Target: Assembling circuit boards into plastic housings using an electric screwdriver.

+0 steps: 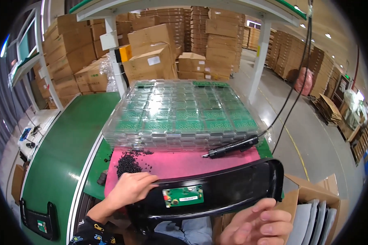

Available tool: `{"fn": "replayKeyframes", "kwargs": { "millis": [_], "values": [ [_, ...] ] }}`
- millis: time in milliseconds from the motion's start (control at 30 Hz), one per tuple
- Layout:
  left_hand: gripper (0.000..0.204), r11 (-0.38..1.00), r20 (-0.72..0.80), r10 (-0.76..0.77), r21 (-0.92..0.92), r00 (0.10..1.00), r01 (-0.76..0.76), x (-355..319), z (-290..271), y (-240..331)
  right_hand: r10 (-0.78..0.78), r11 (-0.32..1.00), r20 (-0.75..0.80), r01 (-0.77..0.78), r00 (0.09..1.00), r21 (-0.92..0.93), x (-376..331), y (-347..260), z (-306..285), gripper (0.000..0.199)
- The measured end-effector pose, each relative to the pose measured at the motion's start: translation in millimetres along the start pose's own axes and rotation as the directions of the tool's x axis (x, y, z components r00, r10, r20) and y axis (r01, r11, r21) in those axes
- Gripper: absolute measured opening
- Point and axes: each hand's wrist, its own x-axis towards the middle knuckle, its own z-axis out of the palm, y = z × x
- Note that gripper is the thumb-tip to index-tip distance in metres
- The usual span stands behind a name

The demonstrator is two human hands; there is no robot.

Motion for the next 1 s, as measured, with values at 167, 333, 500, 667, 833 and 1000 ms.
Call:
{"fn": "replayKeyframes", "kwargs": {
  "millis": [167, 333, 500, 667, 833, 1000],
  "values": [
    [0.027, 0.966, -0.437, -0.243, -0.026, 0.866, 0.258, -45, -39, -7, -0.071, 0.991, 0.002, 0.071, 0.997, -0.118, -25, 16, -39, 0.035],
    [0.028, 0.551, -0.497, -0.833, -0.790, 0.244, 0.268, -109, -52, -20, 0.125, 0.966, 0.061, -0.107, 0.990, -0.235, -65, 51, -56, 0.025],
    [0.031, 0.291, -0.285, -0.954, -0.955, 0.093, 0.057, -135, -77, -6, 0.364, 0.864, 0.358, -0.168, 0.860, -0.474, -91, 76, -72, 0.035],
    [0.017, 0.208, -0.212, -0.976, -0.974, 0.044, -0.085, -144, -89, -42, 0.690, 0.693, 0.382, -0.411, 0.614, -0.592, -106, 80, -73, 0.049],
    [0.020, 0.230, -0.217, -0.973, -0.947, -0.081, -0.223, -179, -106, -119, 0.783, 0.619, 0.428, -0.500, 0.451, -0.606, -109, 80, -71, 0.057],
    [0.026, 0.248, -0.228, -0.965, -0.953, -0.129, -0.175, -245, -132, -249, 0.783, 0.621, 0.488, -0.441, 0.386, -0.648, -105, 81, -76, 0.055]
  ]
}}
